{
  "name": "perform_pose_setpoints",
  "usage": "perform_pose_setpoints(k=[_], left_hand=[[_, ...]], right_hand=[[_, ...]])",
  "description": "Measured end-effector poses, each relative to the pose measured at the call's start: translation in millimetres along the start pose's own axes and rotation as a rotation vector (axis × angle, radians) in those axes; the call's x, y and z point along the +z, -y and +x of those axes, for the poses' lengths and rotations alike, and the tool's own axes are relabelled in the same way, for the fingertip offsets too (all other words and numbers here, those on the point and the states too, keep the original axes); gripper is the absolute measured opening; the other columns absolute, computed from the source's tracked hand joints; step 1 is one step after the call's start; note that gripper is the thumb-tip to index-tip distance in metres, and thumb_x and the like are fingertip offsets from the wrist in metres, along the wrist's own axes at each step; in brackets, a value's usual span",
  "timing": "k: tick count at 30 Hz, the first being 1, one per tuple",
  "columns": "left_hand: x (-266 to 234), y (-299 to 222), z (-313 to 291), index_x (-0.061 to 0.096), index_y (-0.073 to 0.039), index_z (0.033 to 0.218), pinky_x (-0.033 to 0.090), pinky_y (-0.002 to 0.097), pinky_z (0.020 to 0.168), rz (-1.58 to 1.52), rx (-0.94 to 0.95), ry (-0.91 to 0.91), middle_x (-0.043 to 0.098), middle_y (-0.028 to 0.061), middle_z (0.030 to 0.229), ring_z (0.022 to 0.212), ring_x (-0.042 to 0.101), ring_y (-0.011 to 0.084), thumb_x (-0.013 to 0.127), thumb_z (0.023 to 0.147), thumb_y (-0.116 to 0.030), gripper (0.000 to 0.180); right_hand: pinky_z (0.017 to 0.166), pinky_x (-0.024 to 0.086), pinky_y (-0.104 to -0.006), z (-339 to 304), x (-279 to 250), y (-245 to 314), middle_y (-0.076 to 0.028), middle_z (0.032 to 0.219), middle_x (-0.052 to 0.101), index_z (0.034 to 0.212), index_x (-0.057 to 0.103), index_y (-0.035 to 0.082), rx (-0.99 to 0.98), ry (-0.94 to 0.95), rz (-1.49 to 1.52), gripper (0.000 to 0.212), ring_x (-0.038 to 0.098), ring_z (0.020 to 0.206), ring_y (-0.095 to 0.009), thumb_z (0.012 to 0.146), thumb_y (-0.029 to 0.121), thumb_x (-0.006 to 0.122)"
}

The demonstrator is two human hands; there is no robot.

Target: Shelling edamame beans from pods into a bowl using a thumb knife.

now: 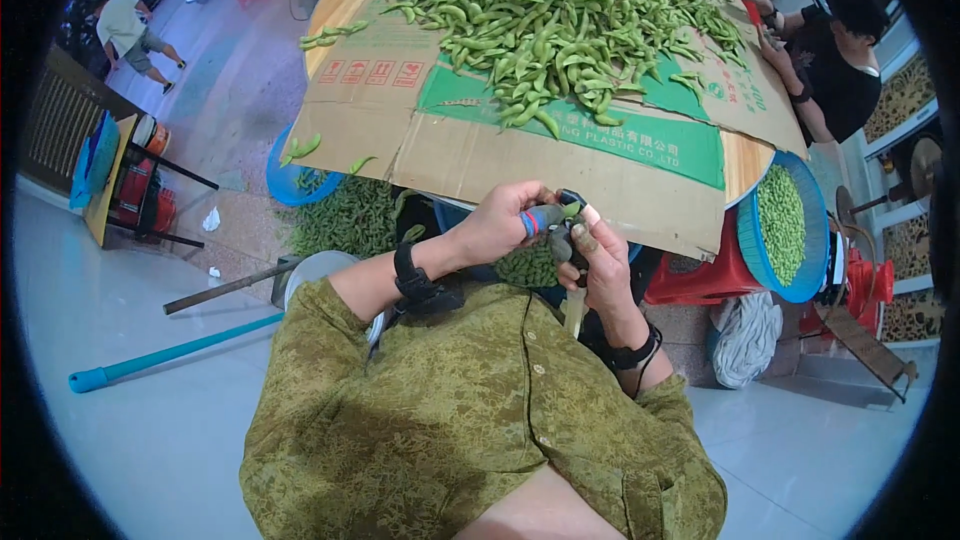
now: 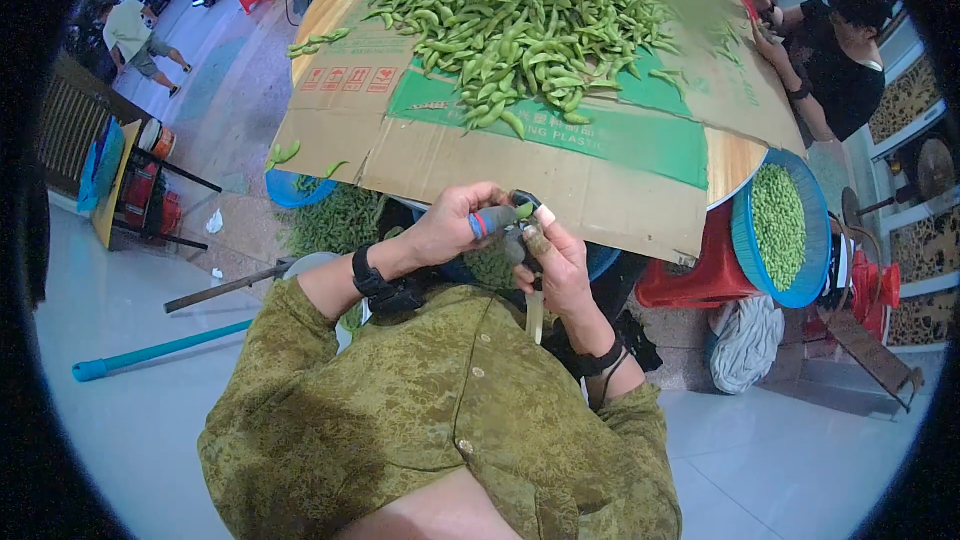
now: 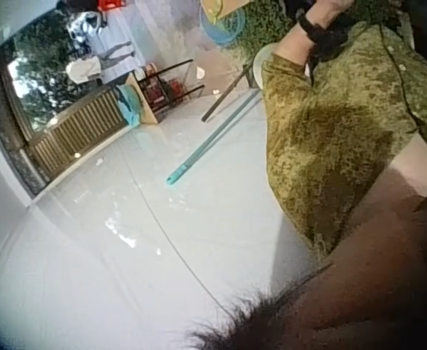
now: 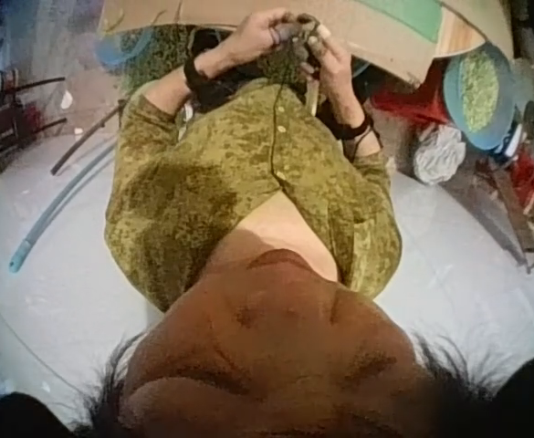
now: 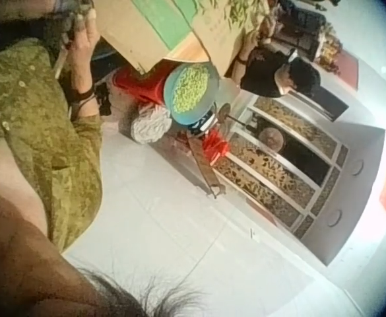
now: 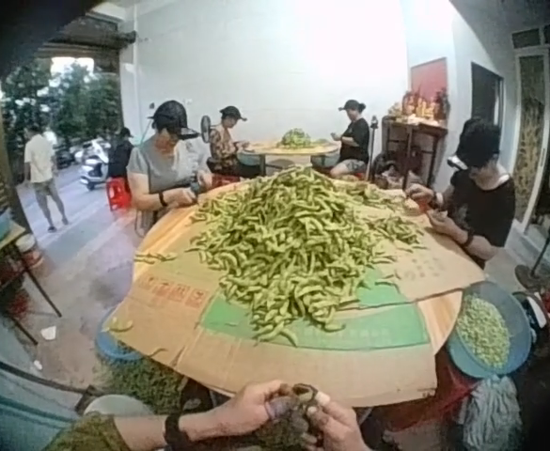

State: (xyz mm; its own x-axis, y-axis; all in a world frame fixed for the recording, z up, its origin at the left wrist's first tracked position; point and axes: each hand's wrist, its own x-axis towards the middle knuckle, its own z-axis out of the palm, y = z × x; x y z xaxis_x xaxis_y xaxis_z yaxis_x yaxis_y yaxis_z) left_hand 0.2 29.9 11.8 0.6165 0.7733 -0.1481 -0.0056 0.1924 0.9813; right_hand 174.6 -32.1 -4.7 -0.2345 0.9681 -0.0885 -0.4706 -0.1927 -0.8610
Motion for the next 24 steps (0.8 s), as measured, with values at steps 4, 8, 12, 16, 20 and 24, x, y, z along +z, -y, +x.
perform_pose_setpoints(k=[4, 8, 12, 16, 20, 24], left_hand=[[7, 2, -1, 0.056, 0.0, 0.099, 0.033, 0.0204, 0.047, 0.106, 0.198, -0.076, 0.053, -0.0022, 0.07, 0.056, 0.044, 0.0022, 0.055, 0.092, -0.009, 0.012], [7, 7, -1, 0.056, -0.001, 0.101, 0.033, 0.0192, 0.046, 0.011, 0.175, -0.066, 0.054, -0.0012, 0.071, 0.054, 0.044, 0.0024, 0.054, 0.093, -0.01, 0.012], [-2, 7, 4, 0.056, -0.002, 0.102, 0.033, 0.0177, 0.043, -0.39, -0.055, 0.07, 0.055, 0.0001, 0.07, 0.051, 0.044, 0.0035, 0.053, 0.094, -0.012, 0.013], [3, 5, 6, 0.058, -0.004, 0.098, 0.031, 0.0178, 0.041, -0.613, -0.097, 0.094, 0.056, 0.0008, 0.069, 0.047, 0.044, 0.0041, 0.056, 0.093, -0.016, 0.013], [-9, -1, 8, 0.058, -0.004, 0.096, 0.037, 0.0232, 0.043, -0.068, 0.006, 0.013, 0.058, 0.0058, 0.068, 0.05, 0.052, 0.0114, 0.059, 0.09, -0.016, 0.013], [-12, -9, 7, 0.054, -0.003, 0.088, 0.048, 0.0379, 0.057, 0.991, 0.837, -0.075, 0.055, 0.0143, 0.074, 0.066, 0.059, 0.0306, 0.061, 0.073, -0.005, 0.016]], right_hand=[[0.04, 0.033, -0.0208, -2, 1, 1, -0.001, 0.071, 0.048, 0.134, 0.042, 0.004, 0.001, 0.004, 0.041, 0.041, 0.038, 0.047, -0.007, 0.096, 0.018, 0.047], [0.039, 0.032, -0.0209, -3, -3, 0, -0.001, 0.072, 0.049, 0.133, 0.044, 0.004, -0.039, 0.002, -0.022, 0.04, 0.038, 0.046, -0.006, 0.095, 0.016, 0.049], [0.039, 0.032, -0.0204, -1, -8, 2, -0.002, 0.076, 0.053, 0.132, 0.046, 0.004, -0.027, 0.012, 0.002, 0.039, 0.037, 0.046, -0.006, 0.094, 0.013, 0.049], [0.04, 0.032, -0.0209, 1, -3, 5, 0.0, 0.073, 0.052, 0.125, 0.052, 0.003, -0.037, -0.02, 0.112, 0.032, 0.037, 0.045, -0.006, 0.094, 0.009, 0.05], [0.04, 0.033, -0.0211, 4, -2, 11, -0.001, 0.075, 0.053, 0.125, 0.052, 0.004, 0.061, -0.015, 0.172, 0.033, 0.038, 0.045, -0.006, 0.094, 0.012, 0.05], [0.036, 0.031, -0.0209, 4, -3, 7, -0.002, 0.071, 0.05, 0.109, 0.05, 0.005, 0.17, -0.062, 0.165, 0.021, 0.036, 0.042, -0.007, 0.096, 0.021, 0.048]])
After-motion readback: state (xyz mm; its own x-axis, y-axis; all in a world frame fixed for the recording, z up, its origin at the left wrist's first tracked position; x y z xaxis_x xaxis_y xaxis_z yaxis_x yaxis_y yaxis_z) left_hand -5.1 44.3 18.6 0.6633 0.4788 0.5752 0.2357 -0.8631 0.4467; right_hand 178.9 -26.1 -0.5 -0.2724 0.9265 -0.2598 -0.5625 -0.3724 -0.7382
